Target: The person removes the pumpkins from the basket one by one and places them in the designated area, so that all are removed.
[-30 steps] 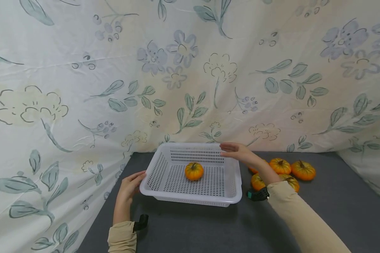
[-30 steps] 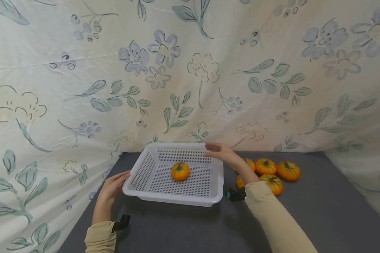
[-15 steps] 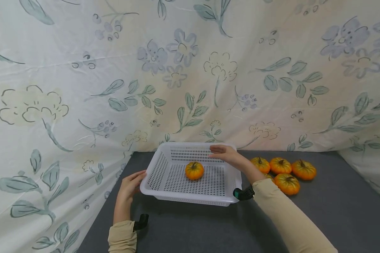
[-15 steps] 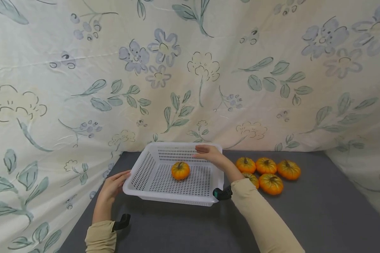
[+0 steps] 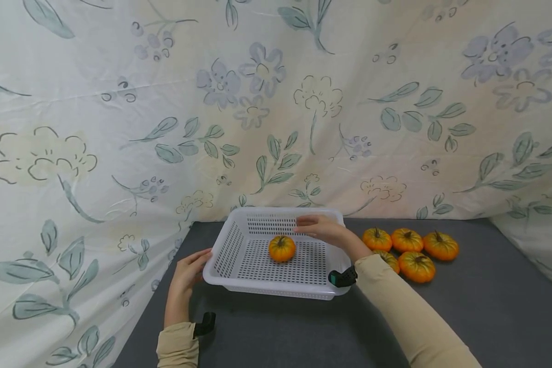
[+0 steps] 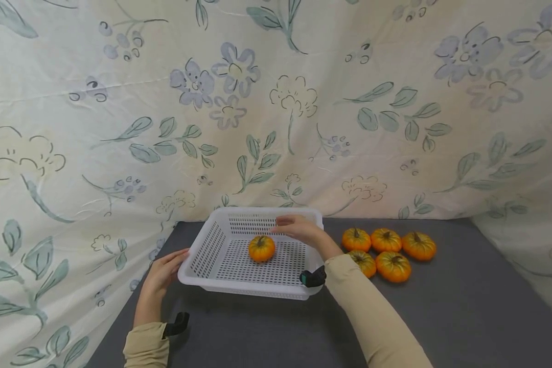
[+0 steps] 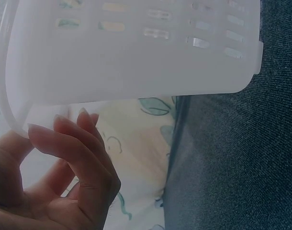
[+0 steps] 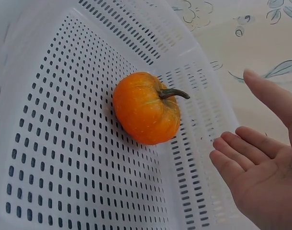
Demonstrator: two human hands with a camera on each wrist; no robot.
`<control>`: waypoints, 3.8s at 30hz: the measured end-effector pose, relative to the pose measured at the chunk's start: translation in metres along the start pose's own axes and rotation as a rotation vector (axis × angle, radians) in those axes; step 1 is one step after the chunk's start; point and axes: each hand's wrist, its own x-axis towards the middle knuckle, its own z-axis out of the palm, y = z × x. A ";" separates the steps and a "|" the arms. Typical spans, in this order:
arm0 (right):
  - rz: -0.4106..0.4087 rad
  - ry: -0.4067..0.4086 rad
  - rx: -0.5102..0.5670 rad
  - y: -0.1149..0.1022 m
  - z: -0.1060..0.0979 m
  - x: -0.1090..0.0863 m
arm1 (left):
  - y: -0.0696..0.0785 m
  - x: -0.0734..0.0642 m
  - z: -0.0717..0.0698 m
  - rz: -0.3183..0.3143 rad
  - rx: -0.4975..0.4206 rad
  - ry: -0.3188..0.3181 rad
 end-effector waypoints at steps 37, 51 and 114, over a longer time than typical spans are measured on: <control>0.114 -0.119 -0.103 0.020 0.017 0.024 | 0.002 -0.003 0.003 0.003 0.013 0.013; 0.076 -0.230 -0.176 0.023 0.017 0.023 | 0.002 -0.004 0.003 0.003 0.009 0.015; -0.028 -0.082 -0.324 0.022 0.026 0.030 | 0.001 0.001 0.000 0.002 -0.010 0.010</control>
